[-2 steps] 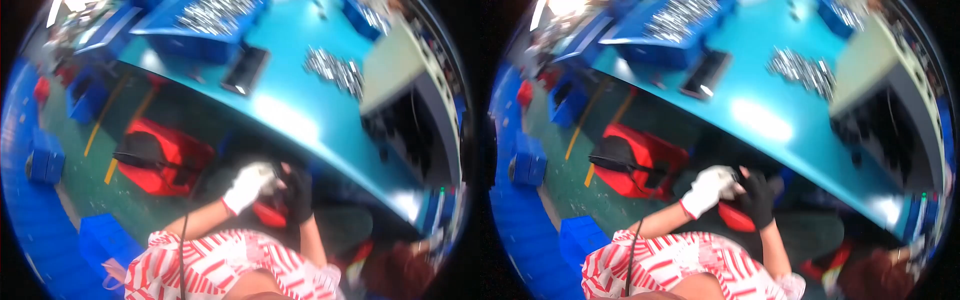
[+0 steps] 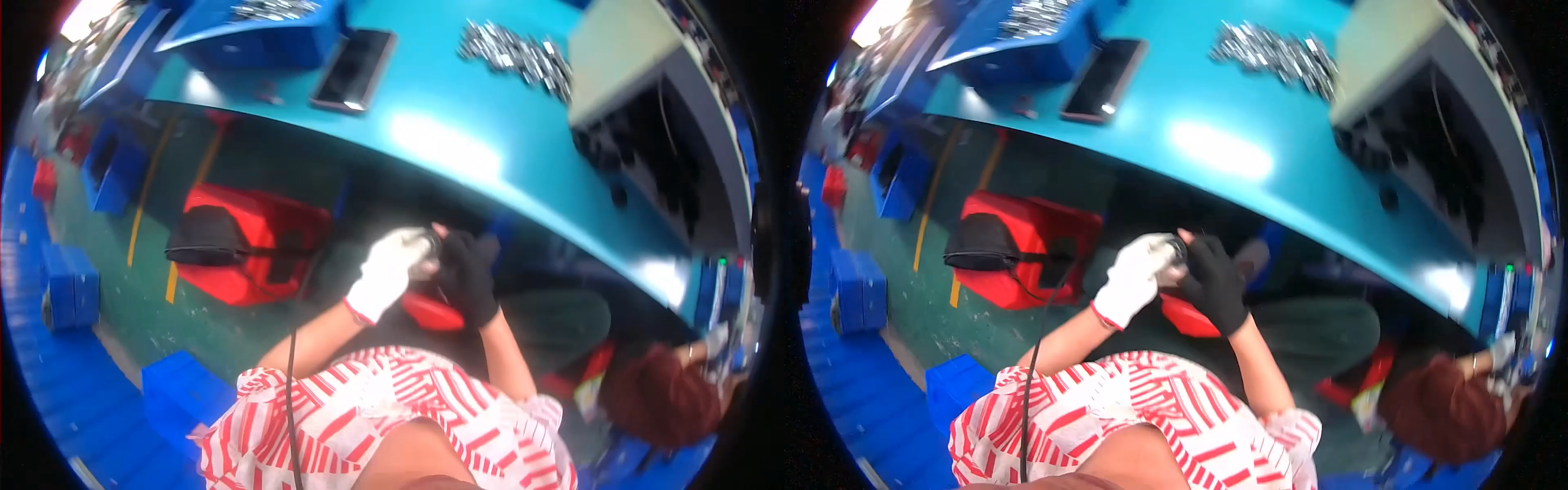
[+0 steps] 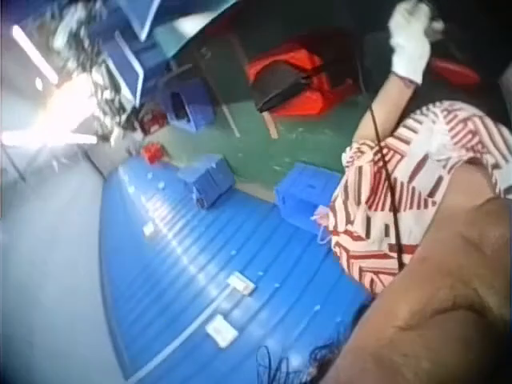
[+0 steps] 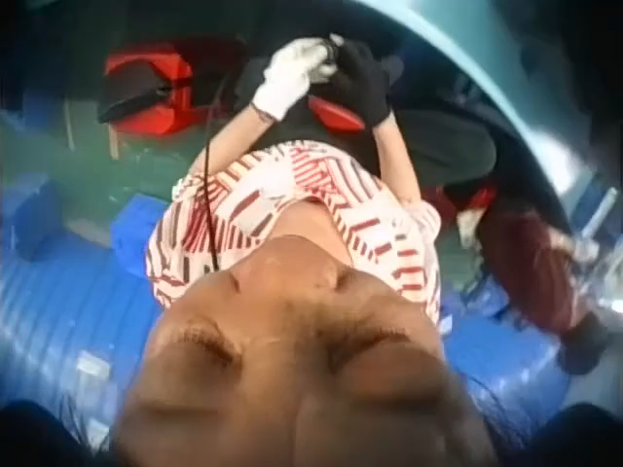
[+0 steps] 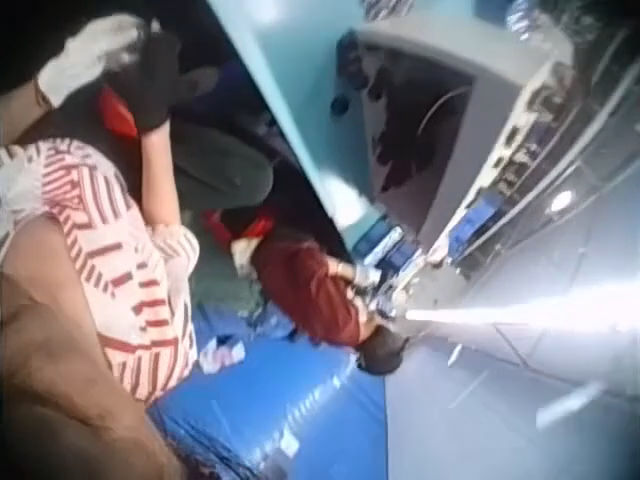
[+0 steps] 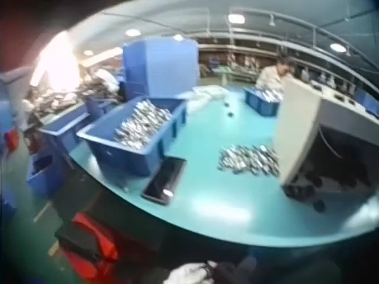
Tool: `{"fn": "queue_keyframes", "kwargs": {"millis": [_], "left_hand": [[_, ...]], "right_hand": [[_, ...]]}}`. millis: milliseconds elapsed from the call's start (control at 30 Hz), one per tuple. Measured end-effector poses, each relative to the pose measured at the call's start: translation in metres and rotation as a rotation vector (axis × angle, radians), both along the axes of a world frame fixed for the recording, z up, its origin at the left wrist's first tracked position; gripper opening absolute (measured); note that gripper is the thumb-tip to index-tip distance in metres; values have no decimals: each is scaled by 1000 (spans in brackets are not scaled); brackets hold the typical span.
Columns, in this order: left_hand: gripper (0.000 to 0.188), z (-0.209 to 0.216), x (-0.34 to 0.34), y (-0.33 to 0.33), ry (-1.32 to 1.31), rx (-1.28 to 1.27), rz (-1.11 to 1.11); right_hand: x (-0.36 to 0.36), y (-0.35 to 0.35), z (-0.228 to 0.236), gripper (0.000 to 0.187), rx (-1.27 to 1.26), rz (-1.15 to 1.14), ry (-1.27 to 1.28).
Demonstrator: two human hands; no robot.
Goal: The recorder is assembling and inspecting individual fidget spinners at a factory workstation.
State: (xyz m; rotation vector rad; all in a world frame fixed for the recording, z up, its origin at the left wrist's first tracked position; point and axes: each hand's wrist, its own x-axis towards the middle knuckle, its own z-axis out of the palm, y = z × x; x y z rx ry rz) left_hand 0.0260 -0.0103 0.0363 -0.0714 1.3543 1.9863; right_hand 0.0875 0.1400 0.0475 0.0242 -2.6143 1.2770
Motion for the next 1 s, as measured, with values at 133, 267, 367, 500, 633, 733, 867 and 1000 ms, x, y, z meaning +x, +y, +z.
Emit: {"fn": "queue_keyframes", "kwargs": {"millis": [133,267,367,500,633,733,867,1000], "left_hand": [[36,-59,-23,24,-163,203,-66],[38,-60,-15,27,-140,135,-132],[36,-52,-8,28,-8,-24,-143],[33,-47,-4,30,213,-232,-155],[33,-54,-7,29,183,-184,-179],[33,-58,-11,27,54,-65,-181],[34,-66,-11,23,-88,46,-147],[35,-65,-13,25,10,-1,-151]], "right_hand": [[-21,25,-46,44,-106,-37,-5],[-4,35,-56,44,-252,32,-82],[2,31,-60,44,-203,58,12],[6,23,-61,44,80,-7,11],[7,25,-63,46,-41,-22,-31],[4,35,-64,50,-239,24,-137],[8,42,-71,54,-401,108,-180],[7,39,-61,55,-395,76,-196]]}}
